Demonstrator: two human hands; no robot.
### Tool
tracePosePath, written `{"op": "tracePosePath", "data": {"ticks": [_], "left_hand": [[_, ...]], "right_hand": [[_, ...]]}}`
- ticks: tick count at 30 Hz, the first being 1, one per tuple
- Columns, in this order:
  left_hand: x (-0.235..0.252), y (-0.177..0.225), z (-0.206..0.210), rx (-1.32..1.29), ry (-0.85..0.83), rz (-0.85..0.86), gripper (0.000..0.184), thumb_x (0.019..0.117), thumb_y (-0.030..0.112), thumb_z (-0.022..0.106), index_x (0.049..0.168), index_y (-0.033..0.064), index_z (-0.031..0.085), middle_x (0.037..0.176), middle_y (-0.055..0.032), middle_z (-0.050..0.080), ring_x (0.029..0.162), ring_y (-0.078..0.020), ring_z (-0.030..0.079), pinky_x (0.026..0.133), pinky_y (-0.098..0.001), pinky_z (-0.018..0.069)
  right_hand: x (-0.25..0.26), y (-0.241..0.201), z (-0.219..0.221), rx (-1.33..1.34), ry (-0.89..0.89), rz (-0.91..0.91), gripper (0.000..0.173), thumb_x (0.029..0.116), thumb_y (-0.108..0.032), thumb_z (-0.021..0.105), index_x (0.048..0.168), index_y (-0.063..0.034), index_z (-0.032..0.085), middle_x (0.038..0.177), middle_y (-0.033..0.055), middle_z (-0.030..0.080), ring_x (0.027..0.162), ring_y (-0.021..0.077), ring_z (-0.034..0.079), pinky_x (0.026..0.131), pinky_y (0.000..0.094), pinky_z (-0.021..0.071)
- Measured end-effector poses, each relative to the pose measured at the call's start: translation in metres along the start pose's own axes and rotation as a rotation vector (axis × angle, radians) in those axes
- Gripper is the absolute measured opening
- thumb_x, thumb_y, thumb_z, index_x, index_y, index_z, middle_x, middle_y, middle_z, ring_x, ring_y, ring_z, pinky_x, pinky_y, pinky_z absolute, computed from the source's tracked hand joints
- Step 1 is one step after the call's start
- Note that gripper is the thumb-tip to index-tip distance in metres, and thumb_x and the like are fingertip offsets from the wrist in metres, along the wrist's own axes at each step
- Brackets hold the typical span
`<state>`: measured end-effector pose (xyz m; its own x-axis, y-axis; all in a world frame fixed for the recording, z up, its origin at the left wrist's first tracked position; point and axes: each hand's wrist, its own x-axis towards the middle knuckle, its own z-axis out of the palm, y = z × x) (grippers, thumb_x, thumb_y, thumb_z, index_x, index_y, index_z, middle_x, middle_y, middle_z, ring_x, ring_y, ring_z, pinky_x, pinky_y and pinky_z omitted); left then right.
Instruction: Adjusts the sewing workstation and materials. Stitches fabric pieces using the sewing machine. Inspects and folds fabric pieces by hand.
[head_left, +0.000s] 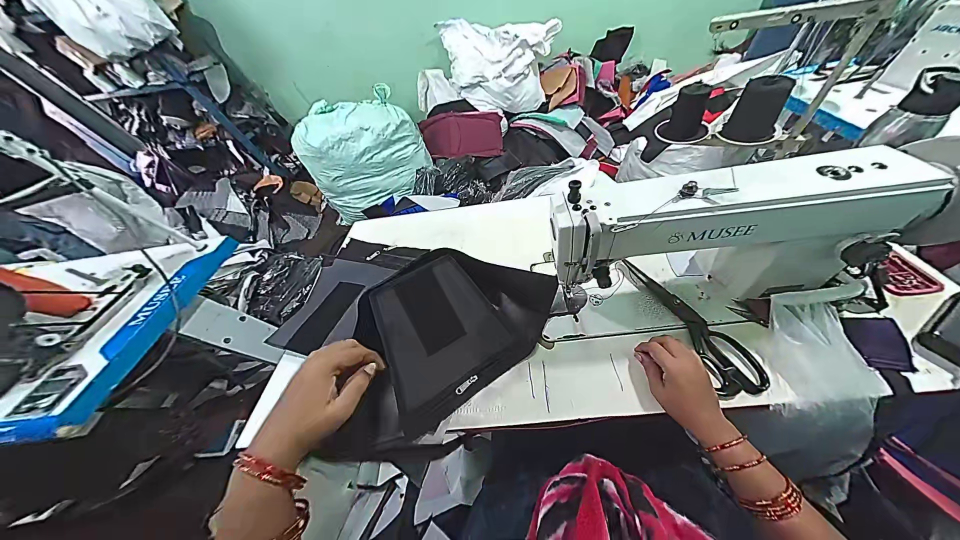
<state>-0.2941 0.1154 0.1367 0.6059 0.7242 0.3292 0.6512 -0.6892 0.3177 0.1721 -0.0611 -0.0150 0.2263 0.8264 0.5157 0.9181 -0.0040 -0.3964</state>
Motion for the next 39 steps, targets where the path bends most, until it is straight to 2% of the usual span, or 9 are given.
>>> {"op": "tracePosePath", "data": {"ticks": [3, 7, 11, 14, 17, 20, 25, 29, 39], "left_hand": [[0.022, 0.023, 0.035, -0.048, -0.004, -0.027, 0.045, 0.1029, 0.035, 0.046, 0.099, 0.0030, 0.077, 0.097, -0.0142, 0.074, 0.094, -0.0285, 0.071, 0.086, -0.0515, 0.0559], [0.086, 0.086, 0.084, -0.121, -0.155, -0.094, 0.027, 0.1029, 0.020, 0.059, 0.122, 0.0061, 0.073, 0.119, -0.0167, 0.069, 0.105, -0.0298, 0.069, 0.095, -0.0494, 0.0558], [0.159, 0.122, 0.132, -0.159, -0.318, -0.197, 0.051, 0.1033, 0.012, 0.058, 0.153, 0.0139, 0.048, 0.159, -0.0141, 0.043, 0.121, -0.0353, 0.064, 0.100, -0.0540, 0.0536], [0.196, 0.131, 0.160, -0.103, -0.466, -0.218, 0.064, 0.1034, 0.016, 0.058, 0.162, 0.0156, 0.032, 0.164, -0.0153, 0.036, 0.124, -0.0378, 0.063, 0.101, -0.0573, 0.0523], [0.205, 0.129, 0.169, -0.115, -0.553, -0.213, 0.053, 0.1005, 0.020, 0.065, 0.150, 0.0073, 0.050, 0.144, -0.0210, 0.056, 0.131, -0.0366, 0.057, 0.110, -0.0553, 0.0452], [0.179, 0.119, 0.159, -0.309, -0.378, -0.194, 0.026, 0.0943, 0.012, 0.072, 0.117, -0.0001, 0.071, 0.120, -0.0195, 0.067, 0.114, -0.0306, 0.065, 0.103, -0.0477, 0.0508], [0.094, 0.077, 0.161, -0.685, 0.084, -0.042, 0.015, 0.0754, -0.010, 0.059, 0.081, -0.0045, 0.071, 0.097, -0.0103, 0.069, 0.093, -0.0095, 0.065, 0.083, -0.0248, 0.0544], [0.055, 0.068, 0.161, -0.845, 0.212, -0.107, 0.014, 0.0734, -0.013, 0.058, 0.073, -0.0013, 0.067, 0.095, -0.0019, 0.069, 0.091, -0.0008, 0.064, 0.080, -0.0180, 0.0538], [0.046, 0.070, 0.171, -0.949, 0.242, -0.105, 0.018, 0.0713, -0.013, 0.055, 0.071, 0.0016, 0.066, 0.095, 0.0005, 0.071, 0.086, 0.0008, 0.064, 0.075, -0.0170, 0.0538]], "right_hand": [[0.000, 0.000, 0.001, -0.006, 0.012, -0.007, 0.029, 0.0991, -0.021, 0.052, 0.095, -0.0038, 0.075, 0.094, 0.0180, 0.071, 0.089, 0.0395, 0.070, 0.076, 0.0564, 0.0542], [0.000, 0.001, 0.001, -0.015, 0.015, -0.004, 0.030, 0.0990, -0.022, 0.052, 0.095, -0.0048, 0.075, 0.095, 0.0172, 0.071, 0.089, 0.0384, 0.070, 0.076, 0.0562, 0.0547], [-0.001, 0.003, 0.001, -0.014, 0.034, -0.002, 0.030, 0.0979, -0.022, 0.051, 0.094, -0.0050, 0.075, 0.092, 0.0160, 0.070, 0.086, 0.0363, 0.070, 0.075, 0.0540, 0.0550], [-0.001, 0.002, 0.000, -0.006, 0.028, 0.020, 0.028, 0.0971, -0.021, 0.054, 0.093, -0.0043, 0.076, 0.093, 0.0170, 0.071, 0.088, 0.0375, 0.070, 0.077, 0.0554, 0.0551], [-0.002, 0.001, 0.000, 0.001, 0.020, 0.031, 0.026, 0.0960, -0.019, 0.055, 0.093, -0.0034, 0.076, 0.093, 0.0180, 0.071, 0.089, 0.0390, 0.070, 0.077, 0.0573, 0.0549], [-0.001, 0.002, 0.001, 0.010, 0.029, 0.033, 0.027, 0.0963, -0.020, 0.054, 0.093, -0.0041, 0.075, 0.093, 0.0169, 0.071, 0.089, 0.0381, 0.070, 0.076, 0.0565, 0.0545], [-0.001, 0.002, 0.000, 0.028, 0.001, 0.030, 0.029, 0.0983, -0.020, 0.052, 0.096, -0.0021, 0.074, 0.094, 0.0207, 0.070, 0.088, 0.0420, 0.069, 0.077, 0.0600, 0.0535], [0.001, 0.001, -0.001, 0.026, -0.031, 0.022, 0.033, 0.0996, -0.022, 0.049, 0.097, 0.0007, 0.074, 0.096, 0.0250, 0.069, 0.088, 0.0461, 0.068, 0.077, 0.0631, 0.0516], [0.003, -0.006, -0.003, 0.076, -0.032, 0.030, 0.031, 0.0996, -0.021, 0.052, 0.099, 0.0020, 0.074, 0.097, 0.0257, 0.069, 0.088, 0.0453, 0.068, 0.076, 0.0606, 0.0520]]}}
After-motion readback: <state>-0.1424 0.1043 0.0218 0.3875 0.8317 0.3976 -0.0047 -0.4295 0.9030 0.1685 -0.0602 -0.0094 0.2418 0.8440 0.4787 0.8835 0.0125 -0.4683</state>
